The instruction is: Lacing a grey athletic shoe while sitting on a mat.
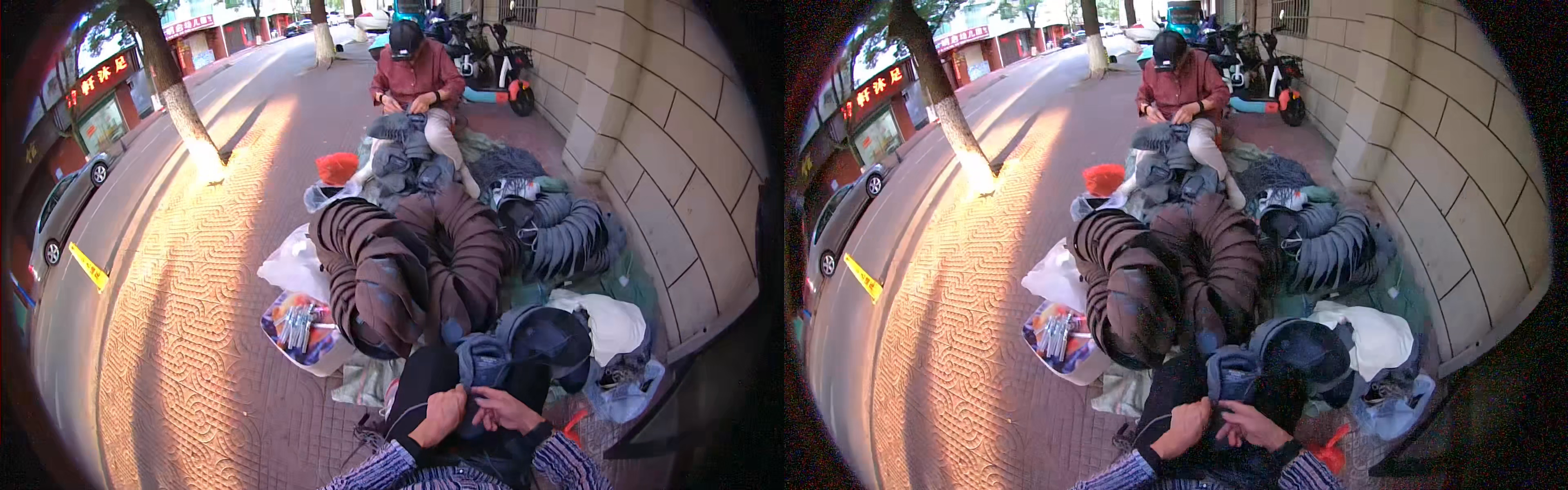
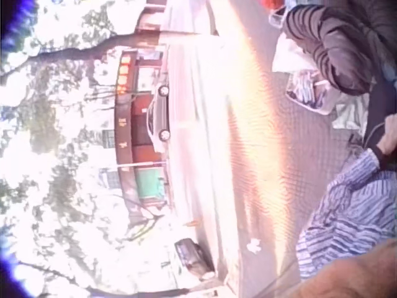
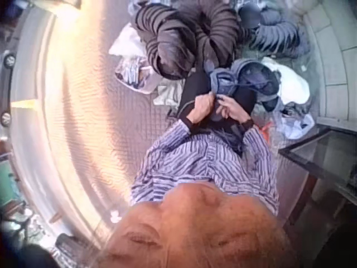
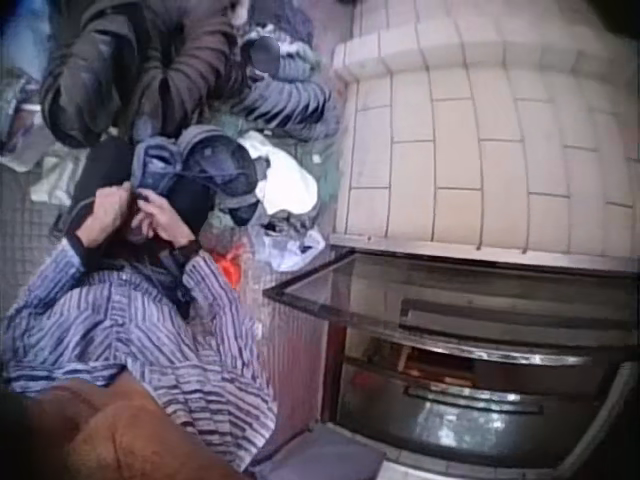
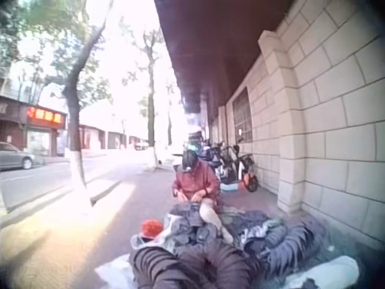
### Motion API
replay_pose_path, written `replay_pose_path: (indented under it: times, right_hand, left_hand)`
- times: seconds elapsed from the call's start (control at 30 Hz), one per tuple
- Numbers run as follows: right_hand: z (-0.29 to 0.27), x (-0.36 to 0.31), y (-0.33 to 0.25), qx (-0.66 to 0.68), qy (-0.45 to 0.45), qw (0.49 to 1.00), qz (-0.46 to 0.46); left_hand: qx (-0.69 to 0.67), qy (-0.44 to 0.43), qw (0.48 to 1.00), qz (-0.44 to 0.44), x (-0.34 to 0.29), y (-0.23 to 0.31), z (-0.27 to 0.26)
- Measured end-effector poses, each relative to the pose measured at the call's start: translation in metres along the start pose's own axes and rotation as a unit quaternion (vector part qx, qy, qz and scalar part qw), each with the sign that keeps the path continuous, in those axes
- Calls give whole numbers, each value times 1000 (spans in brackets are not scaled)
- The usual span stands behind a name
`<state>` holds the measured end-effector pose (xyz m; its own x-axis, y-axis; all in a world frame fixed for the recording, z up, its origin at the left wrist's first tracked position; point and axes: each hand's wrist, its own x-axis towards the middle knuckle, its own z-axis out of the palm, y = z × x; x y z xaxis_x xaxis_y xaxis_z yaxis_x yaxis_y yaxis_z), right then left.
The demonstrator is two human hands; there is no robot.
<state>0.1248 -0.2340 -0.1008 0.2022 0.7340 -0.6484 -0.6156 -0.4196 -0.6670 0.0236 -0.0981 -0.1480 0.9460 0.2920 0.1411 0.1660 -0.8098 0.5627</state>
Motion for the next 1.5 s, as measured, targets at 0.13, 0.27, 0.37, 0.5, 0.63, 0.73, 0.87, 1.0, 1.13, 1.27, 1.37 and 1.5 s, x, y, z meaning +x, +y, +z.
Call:
replay_pose_path:
  times: [0.13, 0.27, 0.37, 0.5, 0.63, 0.73, 0.87, 1.0, 1.13, 1.27, 1.37, 1.5]
  right_hand:
    - [-11, 19, -16, -300, -44, 952, 45]
    - [-21, 32, -36, -402, -40, 912, 70]
    - [-19, 34, -44, -498, -83, 862, 36]
    - [-1, 30, -39, -540, 25, 840, 40]
    - [2, 7, -30, -751, 161, 579, -274]
    - [-17, -16, -37, -486, 363, 755, -250]
    - [-20, -19, -32, 89, 120, 944, -296]
    - [-17, 2, -16, 193, 48, 910, -363]
    - [-29, 5, -9, 137, 88, 920, -357]
    - [-48, -15, -10, 212, 131, 903, -349]
    - [-58, -29, -6, 234, 157, 883, -375]
    - [-69, -29, 3, 248, 178, 878, -367]
  left_hand:
    - [31, 10, 999, 31, -4, -1, 3]
    - [26, -28, 999, -37, -1, 1, 3]
    - [8, -34, 999, -22, 6, 5, 4]
    - [27, -15, 1000, -3, 10, 14, 1]
    - [-65, 34, 995, -62, -1, 10, -14]
    - [-166, 126, 977, 39, -13, 7, -21]
    - [-17, 14, 996, 88, -18, 19, -13]
    - [91, -31, 991, 95, -9, 27, -6]
    - [-42, -132, 990, 24, 12, 16, -23]
    - [-146, -221, 964, 9, 35, 5, -44]
    - [-105, -245, 964, -16, 41, 7, -51]
    - [-103, -253, 961, -47, 39, 12, -54]
